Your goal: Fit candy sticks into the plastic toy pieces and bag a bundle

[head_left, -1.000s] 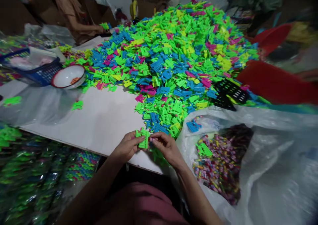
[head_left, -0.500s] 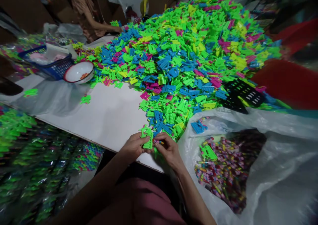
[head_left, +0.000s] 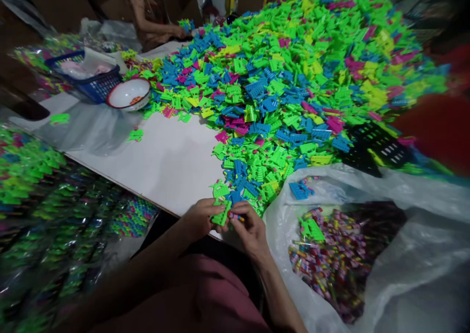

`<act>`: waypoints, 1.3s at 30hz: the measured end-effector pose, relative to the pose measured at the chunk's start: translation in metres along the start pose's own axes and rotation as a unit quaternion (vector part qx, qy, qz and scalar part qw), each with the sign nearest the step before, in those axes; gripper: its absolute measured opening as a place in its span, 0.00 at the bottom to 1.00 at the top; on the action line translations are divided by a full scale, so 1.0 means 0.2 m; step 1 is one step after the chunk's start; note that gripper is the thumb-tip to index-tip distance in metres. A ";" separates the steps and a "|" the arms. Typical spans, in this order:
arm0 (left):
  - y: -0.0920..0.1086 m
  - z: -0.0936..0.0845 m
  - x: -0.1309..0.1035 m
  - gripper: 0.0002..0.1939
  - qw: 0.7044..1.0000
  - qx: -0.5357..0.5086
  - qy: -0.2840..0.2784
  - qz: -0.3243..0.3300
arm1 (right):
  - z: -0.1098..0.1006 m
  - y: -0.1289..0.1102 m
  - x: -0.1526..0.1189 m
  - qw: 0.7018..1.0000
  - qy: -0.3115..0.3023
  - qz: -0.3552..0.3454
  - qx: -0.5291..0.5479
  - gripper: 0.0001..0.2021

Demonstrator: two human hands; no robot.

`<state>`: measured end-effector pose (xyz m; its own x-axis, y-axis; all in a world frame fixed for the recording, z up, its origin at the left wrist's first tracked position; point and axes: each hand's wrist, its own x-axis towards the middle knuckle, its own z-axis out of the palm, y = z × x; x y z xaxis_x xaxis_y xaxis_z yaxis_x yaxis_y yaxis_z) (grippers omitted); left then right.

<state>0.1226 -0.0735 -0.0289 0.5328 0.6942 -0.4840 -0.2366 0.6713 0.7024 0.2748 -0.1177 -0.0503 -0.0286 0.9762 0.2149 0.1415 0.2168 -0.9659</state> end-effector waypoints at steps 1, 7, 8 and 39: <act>0.00 0.01 0.00 0.16 1.000 -0.005 -0.002 0.004 | 0.00 -0.01 0.00 1.000 0.000 -0.002 -0.002 0.03; -0.04 0.01 0.00 0.13 0.991 0.068 0.106 0.048 | -0.02 0.02 -0.02 0.990 -0.051 -0.056 -0.116 0.06; -0.05 0.01 0.00 0.12 0.987 0.089 0.125 0.048 | -0.02 0.04 -0.03 0.989 -0.052 -0.057 -0.126 0.06; 0.40 -0.38 0.00 0.17 0.716 0.513 0.424 0.210 | -0.61 0.05 -0.11 0.866 0.168 0.020 -0.470 0.13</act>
<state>0.0425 -0.0007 -0.0130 -0.1985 0.9790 0.0458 0.7217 0.1143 0.6827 0.3978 -0.1374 -0.0474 0.2620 0.8926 0.3668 0.8840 -0.0694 -0.4624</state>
